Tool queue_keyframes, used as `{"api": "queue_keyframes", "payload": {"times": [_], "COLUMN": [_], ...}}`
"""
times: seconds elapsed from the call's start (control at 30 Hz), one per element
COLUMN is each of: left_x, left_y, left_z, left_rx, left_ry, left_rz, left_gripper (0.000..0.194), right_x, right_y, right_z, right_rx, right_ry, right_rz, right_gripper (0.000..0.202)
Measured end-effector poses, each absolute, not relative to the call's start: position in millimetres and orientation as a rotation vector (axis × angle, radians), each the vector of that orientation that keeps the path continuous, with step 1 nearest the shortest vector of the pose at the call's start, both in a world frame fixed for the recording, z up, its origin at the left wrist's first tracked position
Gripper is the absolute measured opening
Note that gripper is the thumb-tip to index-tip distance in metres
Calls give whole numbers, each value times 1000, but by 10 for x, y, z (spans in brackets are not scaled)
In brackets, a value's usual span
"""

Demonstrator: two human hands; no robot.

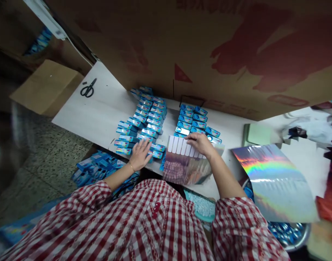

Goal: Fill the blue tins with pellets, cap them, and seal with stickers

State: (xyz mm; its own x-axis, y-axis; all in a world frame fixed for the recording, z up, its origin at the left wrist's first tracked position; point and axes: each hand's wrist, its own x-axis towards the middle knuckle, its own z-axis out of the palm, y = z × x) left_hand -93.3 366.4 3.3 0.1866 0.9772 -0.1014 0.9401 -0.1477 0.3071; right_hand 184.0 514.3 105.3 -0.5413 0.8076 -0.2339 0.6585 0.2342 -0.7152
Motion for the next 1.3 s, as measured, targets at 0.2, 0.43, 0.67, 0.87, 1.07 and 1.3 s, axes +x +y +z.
{"api": "queue_keyframes", "payload": {"times": [0.2,0.43,0.67,0.87,1.07,1.3], "left_x": [-552,-907,-486,228,312,983], "left_y": [3785,3587,3902,4594,4614,4633], "left_z": [-39,-234,340,770,731,1124], "left_rx": [2361,2286,2111,1827,1809,2223], "left_ry": [1380,1443,1701,1217,1317,1224], "left_rz": [210,241,599,582,537,425], "left_gripper": [47,45,52,25,19,30], "right_x": [2181,2400,2177,2357,3170,3150], "right_y": [5062,4987,4911,4746,4595,4564], "right_z": [1031,1103,1187,1348,1336,1329], "right_rx": [-1482,-1551,-1438,-1408,-1641,-1583], "right_ry": [-2237,-2155,-2264,-2494,-2395,-2269], "right_rz": [1137,1122,1129,858,558,671], "right_gripper": [24,27,17,21,18,20]}}
